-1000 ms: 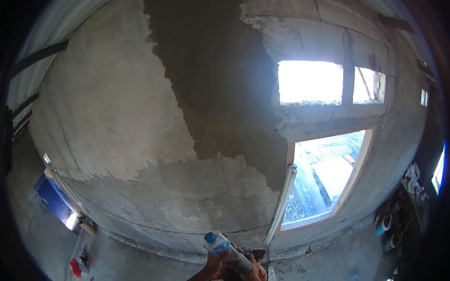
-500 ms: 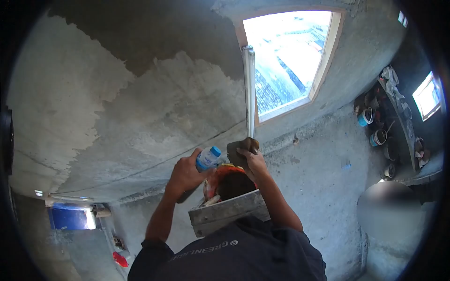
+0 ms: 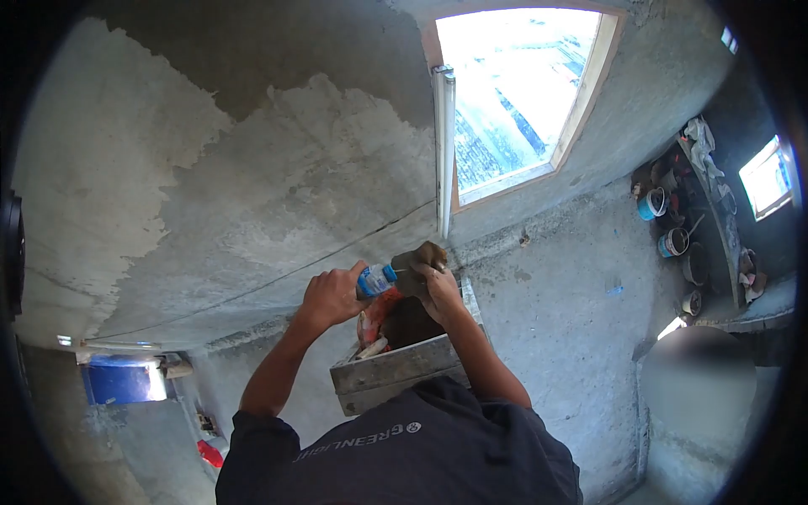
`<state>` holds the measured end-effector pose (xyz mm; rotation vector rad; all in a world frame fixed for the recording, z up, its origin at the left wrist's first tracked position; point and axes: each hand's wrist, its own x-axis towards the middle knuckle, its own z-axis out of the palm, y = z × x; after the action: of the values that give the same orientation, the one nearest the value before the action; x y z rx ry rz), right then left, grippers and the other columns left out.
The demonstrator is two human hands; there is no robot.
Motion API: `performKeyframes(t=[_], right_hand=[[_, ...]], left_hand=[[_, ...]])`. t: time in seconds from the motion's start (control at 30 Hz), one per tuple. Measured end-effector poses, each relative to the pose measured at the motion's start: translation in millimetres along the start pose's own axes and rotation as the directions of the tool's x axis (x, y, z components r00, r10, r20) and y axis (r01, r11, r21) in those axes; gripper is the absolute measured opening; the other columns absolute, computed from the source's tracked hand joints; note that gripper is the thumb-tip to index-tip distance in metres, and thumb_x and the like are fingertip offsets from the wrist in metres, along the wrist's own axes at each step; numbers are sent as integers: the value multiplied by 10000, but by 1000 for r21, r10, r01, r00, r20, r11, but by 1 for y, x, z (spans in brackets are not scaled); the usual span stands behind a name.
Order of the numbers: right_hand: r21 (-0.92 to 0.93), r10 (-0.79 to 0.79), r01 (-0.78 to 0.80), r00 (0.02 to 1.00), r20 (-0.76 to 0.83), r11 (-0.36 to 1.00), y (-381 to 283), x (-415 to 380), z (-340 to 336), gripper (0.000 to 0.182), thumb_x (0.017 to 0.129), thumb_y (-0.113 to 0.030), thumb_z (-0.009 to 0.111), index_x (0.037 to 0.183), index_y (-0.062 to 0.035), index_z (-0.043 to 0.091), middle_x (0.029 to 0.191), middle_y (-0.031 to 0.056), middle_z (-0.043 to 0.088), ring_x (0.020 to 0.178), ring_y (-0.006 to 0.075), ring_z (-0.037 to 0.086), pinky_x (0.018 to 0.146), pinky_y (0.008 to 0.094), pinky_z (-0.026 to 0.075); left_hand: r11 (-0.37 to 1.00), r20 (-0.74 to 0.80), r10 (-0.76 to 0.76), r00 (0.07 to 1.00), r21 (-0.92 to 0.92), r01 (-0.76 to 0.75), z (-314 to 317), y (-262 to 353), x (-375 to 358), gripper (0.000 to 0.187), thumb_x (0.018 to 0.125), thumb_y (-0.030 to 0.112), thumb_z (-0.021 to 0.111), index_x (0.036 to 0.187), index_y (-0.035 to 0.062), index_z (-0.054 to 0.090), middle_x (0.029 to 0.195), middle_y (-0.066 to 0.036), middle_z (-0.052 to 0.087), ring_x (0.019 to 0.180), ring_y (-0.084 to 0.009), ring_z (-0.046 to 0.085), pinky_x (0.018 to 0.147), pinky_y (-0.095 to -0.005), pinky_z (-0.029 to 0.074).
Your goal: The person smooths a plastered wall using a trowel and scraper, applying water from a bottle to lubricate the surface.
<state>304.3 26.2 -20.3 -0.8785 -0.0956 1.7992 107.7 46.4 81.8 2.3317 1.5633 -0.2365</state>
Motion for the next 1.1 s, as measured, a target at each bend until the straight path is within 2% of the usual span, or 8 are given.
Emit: performKeyframes(t=[0.3, 0.47, 0.53, 0.6, 0.67, 0.73, 0.9, 1.1], right_hand=[[77, -173, 171, 985, 12, 982, -25, 28, -55, 311, 921, -129, 572, 1172, 42, 506, 1056, 140, 614, 937, 257, 627, 823, 378, 534], [-117, -295, 307, 949, 115, 944, -15, 64, -104, 296, 908, -80, 517, 1196, -39, 461, 1043, 120, 580, 943, 281, 598, 741, 417, 511], [-39, -124, 133, 974, 189, 990, -17, 80, -126, 258, 902, -59, 516, 1158, -49, 486, 1003, 125, 589, 887, 282, 612, 697, 414, 515], [-167, -231, 246, 967, 104, 955, -25, 61, -107, 238, 867, 19, 548, 1095, -37, 507, 964, 123, 607, 852, 309, 647, 749, 440, 560], [-237, -294, 404, 873, 390, 884, -28, 74, -132, 194, 881, -26, 541, 1071, -2, 507, 916, 135, 602, 803, 292, 622, 658, 401, 525], [-180, -232, 239, 971, 58, 954, -24, 66, -118, 195, 873, -12, 539, 1066, 2, 516, 914, 133, 601, 815, 294, 626, 686, 409, 535], [-98, -160, 189, 957, 242, 977, -12, 87, -147, 214, 876, -20, 564, 1087, 7, 539, 973, 146, 618, 889, 312, 632, 769, 433, 538], [-212, -125, 130, 992, 35, 969, 11, 88, -143, 218, 898, -104, 605, 1106, -71, 549, 969, 68, 622, 903, 222, 621, 782, 360, 548]], left_hand=[[879, -229, -198, 953, -471, 69, 7, -5, -10, 715, 698, 498, 751, 1228, 91, 496, 917, -221, 663, 903, -402, 639, 755, -457, 514], [677, -536, -456, 711, -727, -114, 55, -29, -15, 697, 669, 465, 806, 1156, 39, 545, 926, -189, 678, 908, -332, 672, 773, -403, 530], [640, -564, -491, 665, -751, -164, 60, -28, -22, 624, 668, 419, 824, 1098, 37, 581, 921, -157, 688, 890, -272, 686, 764, -382, 535], [533, -506, -592, 627, -830, -167, 73, -31, -26, 563, 672, 374, 834, 1050, 32, 596, 912, -135, 692, 856, -239, 689, 757, -363, 535], [491, -479, -635, 606, -856, -162, 79, -31, -31, 541, 673, 361, 836, 1022, 24, 599, 902, -129, 692, 841, -233, 688, 752, -360, 534], [453, -447, -676, 585, -879, -149, 90, -37, -33, 519, 673, 348, 838, 995, 16, 602, 892, -124, 692, 827, -227, 687, 747, -356, 533], [432, -458, -824, 335, -889, -153, 105, -35, -45, 492, 660, 298, 846, 962, -1, 598, 851, -117, 682, 773, -235, 672, 713, -357, 523], [516, -547, -816, 186, -835, -189, 127, -42, -56, 488, 660, 254, 850, 980, 1, 582, 863, -112, 667, 772, -212, 651, 714, -352, 516]])
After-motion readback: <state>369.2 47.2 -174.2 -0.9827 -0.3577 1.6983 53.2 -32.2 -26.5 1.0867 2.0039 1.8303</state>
